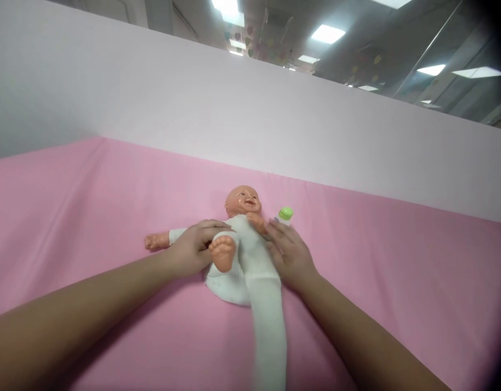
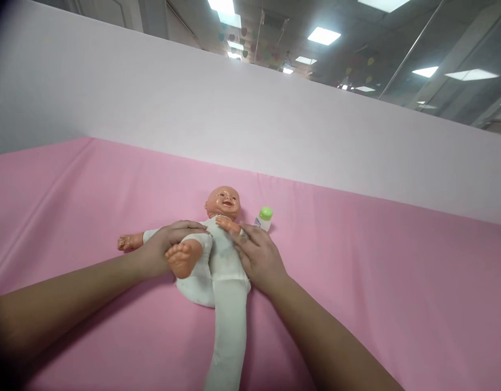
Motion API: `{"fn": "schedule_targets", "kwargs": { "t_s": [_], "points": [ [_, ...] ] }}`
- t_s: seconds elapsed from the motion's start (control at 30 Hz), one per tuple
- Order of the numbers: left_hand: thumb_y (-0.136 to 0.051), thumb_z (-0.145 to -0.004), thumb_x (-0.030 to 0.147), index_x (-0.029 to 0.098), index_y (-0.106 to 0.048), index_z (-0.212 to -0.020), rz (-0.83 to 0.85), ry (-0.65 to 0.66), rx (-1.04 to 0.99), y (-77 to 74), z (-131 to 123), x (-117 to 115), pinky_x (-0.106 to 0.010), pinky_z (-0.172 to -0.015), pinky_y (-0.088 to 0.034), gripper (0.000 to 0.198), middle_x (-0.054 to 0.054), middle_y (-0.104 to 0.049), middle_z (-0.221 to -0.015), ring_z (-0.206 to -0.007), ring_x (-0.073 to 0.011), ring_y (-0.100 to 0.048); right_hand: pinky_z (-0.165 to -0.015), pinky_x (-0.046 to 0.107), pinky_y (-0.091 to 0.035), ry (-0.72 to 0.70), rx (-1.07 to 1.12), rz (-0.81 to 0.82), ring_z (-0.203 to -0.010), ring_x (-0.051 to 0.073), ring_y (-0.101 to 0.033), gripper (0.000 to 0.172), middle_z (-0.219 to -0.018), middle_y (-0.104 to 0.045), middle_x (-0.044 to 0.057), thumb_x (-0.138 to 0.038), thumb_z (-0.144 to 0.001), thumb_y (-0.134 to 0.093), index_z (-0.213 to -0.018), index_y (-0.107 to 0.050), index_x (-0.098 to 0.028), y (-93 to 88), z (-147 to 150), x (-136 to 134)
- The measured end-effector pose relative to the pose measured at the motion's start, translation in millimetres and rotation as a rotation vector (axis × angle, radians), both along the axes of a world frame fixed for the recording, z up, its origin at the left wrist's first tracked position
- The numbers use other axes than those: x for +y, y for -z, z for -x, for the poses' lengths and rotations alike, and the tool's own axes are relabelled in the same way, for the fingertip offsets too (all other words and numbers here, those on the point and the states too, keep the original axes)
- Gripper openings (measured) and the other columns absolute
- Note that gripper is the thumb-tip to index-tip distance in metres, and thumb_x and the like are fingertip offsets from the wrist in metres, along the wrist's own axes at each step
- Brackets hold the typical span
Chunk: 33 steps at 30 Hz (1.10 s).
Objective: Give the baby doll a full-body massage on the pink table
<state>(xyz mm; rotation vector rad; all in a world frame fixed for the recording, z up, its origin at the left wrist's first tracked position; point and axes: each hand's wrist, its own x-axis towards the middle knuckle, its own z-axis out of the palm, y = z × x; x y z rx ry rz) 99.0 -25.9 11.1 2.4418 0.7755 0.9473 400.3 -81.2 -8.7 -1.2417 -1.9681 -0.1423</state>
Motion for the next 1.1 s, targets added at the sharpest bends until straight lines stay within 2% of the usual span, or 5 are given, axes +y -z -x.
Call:
{"fn": "schedule_targets", "kwargs": {
  "t_s": [0.33,0.7,0.8,0.93,1.1],
  "points": [
    [-0.064,-0.097,0.022,0.029,-0.068,-0.138,-0.18,0.111,-0.023,-1.0,1.4,-14.5,-0.044,-0.109,-0.054,0.043,-0.009,-0.068,-0.138,-0.128,-0.027,-0.063,-0.105,0.052,-0.053,0.046,0.003,0.114,-0.121,0.031,-0.062,0.045,-0.134,-0.068,0.011,-0.034,-0.096,-0.065,-0.14,-0.058,-0.026,-5.1,-0.5,1.0],
    [-0.073,-0.09,0.024,0.033,-0.065,-0.141,-0.028,0.568,-0.011,-23.9,-9.3,-57.1,-0.039,-0.095,-0.06,0.052,-0.01,-0.071,-0.129,-0.11,-0.0261,-0.072,-0.085,0.041,-0.055,0.335,0.616,0.322,-0.093,0.026,-0.071,0.053,-0.101,-0.073,0.007,-0.06,-0.09,-0.063,-0.128,-0.061,-0.022,-13.8,-74.1,11.3],
    [-0.075,-0.09,0.025,0.035,-0.066,-0.14,-0.016,0.566,-0.006,-22.9,-11.6,-56.9,-0.041,-0.097,-0.06,0.052,-0.01,-0.073,-0.127,-0.111,-0.0267,-0.072,-0.076,0.039,-0.052,0.538,0.475,0.42,-0.085,0.026,-0.07,0.043,-0.092,-0.074,0.005,-0.053,-0.085,-0.07,-0.117,-0.066,-0.024,-11.3,-88.6,17.9],
    [-0.074,-0.091,0.024,0.037,-0.064,-0.142,0.009,0.549,0.005,-22.4,-10.6,-56.9,-0.039,-0.094,-0.061,0.054,-0.009,-0.072,-0.128,-0.111,-0.0265,-0.072,-0.067,0.036,-0.049,0.49,0.336,0.622,-0.076,0.025,-0.069,0.031,-0.086,-0.075,0.007,-0.053,-0.084,-0.07,-0.092,-0.071,-0.023,-3.5,-95.1,21.4],
    [-0.066,-0.095,0.019,0.034,-0.065,-0.142,-0.104,0.376,-0.103,-14.5,-4.6,-45.7,-0.038,-0.096,-0.061,0.049,-0.009,-0.072,-0.128,-0.115,-0.0253,-0.071,-0.063,0.033,-0.051,0.347,0.675,0.473,-0.068,0.02,-0.065,0.053,-0.086,-0.073,0.003,-0.061,-0.083,-0.073,-0.118,-0.064,-0.022,-2.3,-85.0,19.5]
  ]
}}
